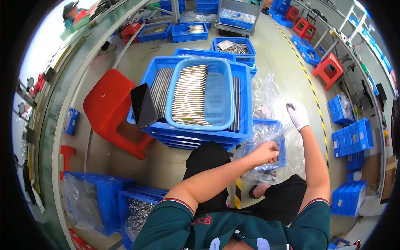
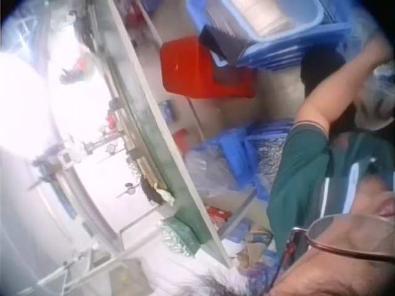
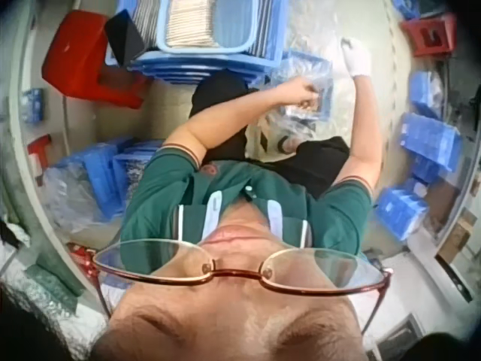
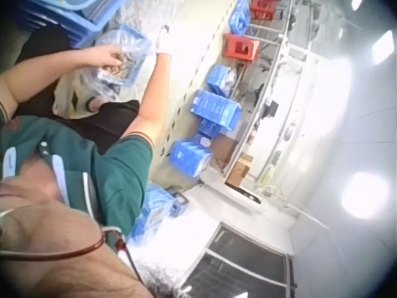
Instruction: The person sits on the floor and repeatedly picks up small metal rods from a plastic bag, inspects them, and places them into a blue crate. The person handles the rods in small batches, aligning them before depositing them into the crate.
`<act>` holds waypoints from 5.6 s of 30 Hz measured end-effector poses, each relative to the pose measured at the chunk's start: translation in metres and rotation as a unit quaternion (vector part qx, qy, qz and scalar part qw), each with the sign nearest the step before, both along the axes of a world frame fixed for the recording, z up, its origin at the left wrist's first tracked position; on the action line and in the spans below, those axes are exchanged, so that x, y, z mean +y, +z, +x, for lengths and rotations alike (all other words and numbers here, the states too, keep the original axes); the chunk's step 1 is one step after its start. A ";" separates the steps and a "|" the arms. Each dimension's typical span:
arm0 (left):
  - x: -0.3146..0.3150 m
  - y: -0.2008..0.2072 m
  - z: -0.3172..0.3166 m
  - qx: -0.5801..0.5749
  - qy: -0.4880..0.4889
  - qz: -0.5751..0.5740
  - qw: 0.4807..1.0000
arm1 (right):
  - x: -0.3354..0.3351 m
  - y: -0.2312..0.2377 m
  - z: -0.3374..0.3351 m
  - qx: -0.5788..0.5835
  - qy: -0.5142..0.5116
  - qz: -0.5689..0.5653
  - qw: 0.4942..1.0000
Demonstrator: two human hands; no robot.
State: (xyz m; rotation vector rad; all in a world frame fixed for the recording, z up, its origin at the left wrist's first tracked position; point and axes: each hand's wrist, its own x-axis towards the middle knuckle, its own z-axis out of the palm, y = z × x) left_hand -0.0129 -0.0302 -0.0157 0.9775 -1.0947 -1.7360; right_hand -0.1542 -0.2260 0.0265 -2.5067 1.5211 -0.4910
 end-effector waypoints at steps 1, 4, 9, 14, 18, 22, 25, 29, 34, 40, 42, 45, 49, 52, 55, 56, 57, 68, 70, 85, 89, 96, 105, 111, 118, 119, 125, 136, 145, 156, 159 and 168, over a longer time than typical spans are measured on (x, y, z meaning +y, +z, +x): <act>0.001 0.002 -0.001 0.036 -0.008 0.025 0.999 | 0.000 -0.023 -0.023 0.057 -0.024 -0.004 0.998; -0.001 -0.004 -0.004 0.080 -0.022 0.050 0.995 | 0.001 -0.095 -0.069 0.116 -0.027 0.118 0.986; -0.002 0.008 -0.005 0.101 0.039 0.108 0.988 | 0.021 -0.223 -0.114 0.223 0.048 0.251 0.941; -0.008 0.030 -0.014 0.107 0.098 0.102 0.984 | 0.032 -0.330 -0.173 0.293 0.033 0.348 0.890; -0.005 0.031 -0.004 0.087 0.181 0.109 0.974 | 0.040 -0.293 -0.105 0.131 -0.009 0.373 0.918; -0.014 0.032 -0.014 0.102 0.161 0.118 0.975 | 0.035 -0.328 -0.117 -0.004 -0.033 0.329 0.944; -0.015 0.029 -0.014 0.105 0.161 0.127 0.973 | 0.034 -0.364 -0.107 0.011 -0.099 0.328 0.939; -0.017 0.030 -0.015 0.101 0.167 0.134 0.972 | 0.035 -0.408 -0.095 0.051 -0.154 0.420 0.893; -0.020 0.031 -0.013 0.109 0.168 0.152 0.968 | 0.055 -0.365 -0.105 0.179 -0.155 0.368 0.899; -0.021 0.029 -0.012 0.095 0.161 0.165 0.968 | 0.053 -0.362 -0.115 0.296 -0.035 0.338 0.893; -0.021 0.029 -0.014 0.090 0.157 0.173 0.968 | 0.059 -0.373 -0.112 0.330 0.001 0.289 0.899; -0.021 0.027 -0.015 0.081 0.160 0.181 0.967 | 0.068 -0.375 -0.102 0.342 0.021 0.247 0.907; -0.022 0.028 -0.017 0.082 0.152 0.186 0.967 | 0.071 -0.374 -0.094 0.328 0.005 0.260 0.908; -0.024 0.026 -0.018 0.078 0.142 0.179 0.970 | 0.071 -0.370 -0.090 0.321 0.018 0.251 0.913; -0.023 0.027 -0.018 0.072 0.146 0.185 0.969 | 0.067 -0.359 -0.087 0.343 0.046 0.264 0.900; -0.022 0.026 -0.017 0.070 0.146 0.186 0.969 | 0.067 -0.355 -0.084 0.355 0.059 0.275 0.892; -0.021 0.024 -0.016 0.068 0.148 0.187 0.969 | 0.070 -0.359 -0.084 0.351 0.055 0.267 0.896; -0.023 0.027 -0.020 0.053 0.119 0.186 0.974 | 0.072 -0.424 -0.097 -0.052 -0.297 0.352 0.886; -0.021 0.024 -0.017 0.051 0.125 0.186 0.973 | 0.068 -0.412 -0.098 0.191 -0.080 0.302 0.931; -0.021 0.021 -0.013 0.057 0.096 0.194 0.975 | 0.064 -0.383 -0.068 0.272 -0.046 0.332 0.902; -0.024 0.023 -0.018 0.051 0.080 0.188 0.978 | 0.061 -0.385 -0.070 0.238 -0.065 0.365 0.898; -0.020 0.023 -0.014 0.055 0.086 0.181 0.978 | 0.051 -0.383 -0.080 0.250 -0.049 0.409 0.876; -0.016 0.025 -0.012 0.075 0.137 0.169 0.973 | 0.046 -0.376 -0.105 -0.092 -0.110 0.412 0.900; -0.018 0.020 -0.010 0.089 0.131 0.139 0.978 | 0.046 -0.389 -0.135 -0.380 -0.264 0.541 0.702; -0.019 0.011 -0.015 0.120 0.165 0.153 0.967 | 0.071 -0.299 -0.123 -0.698 -0.295 0.528 0.383; -0.020 0.009 -0.014 0.119 0.177 0.147 0.966 | 0.072 -0.276 -0.119 -0.682 -0.255 0.552 0.407; -0.029 0.001 -0.013 0.044 0.256 0.039 0.965 | 0.093 -0.103 -0.106 -0.403 0.004 0.657 0.637; -0.024 0.013 -0.043 0.444 0.095 0.175 0.874 | 0.144 0.120 0.009 0.392 0.247 0.153 0.873; -0.027 0.019 -0.024 0.486 0.085 0.115 0.862 | 0.160 0.113 0.004 0.283 0.201 0.038 0.937; -0.030 0.025 0.004 0.332 0.145 0.052 0.931 | 0.178 0.010 -0.014 -0.204 0.085 0.174 0.960; -0.029 0.030 0.002 0.299 0.188 0.054 0.934 | 0.176 0.003 -0.018 -0.285 0.061 0.264 0.919; -0.024 0.016 0.006 0.216 0.170 0.064 0.959 | 0.163 0.010 -0.037 -0.336 -0.001 0.194 0.922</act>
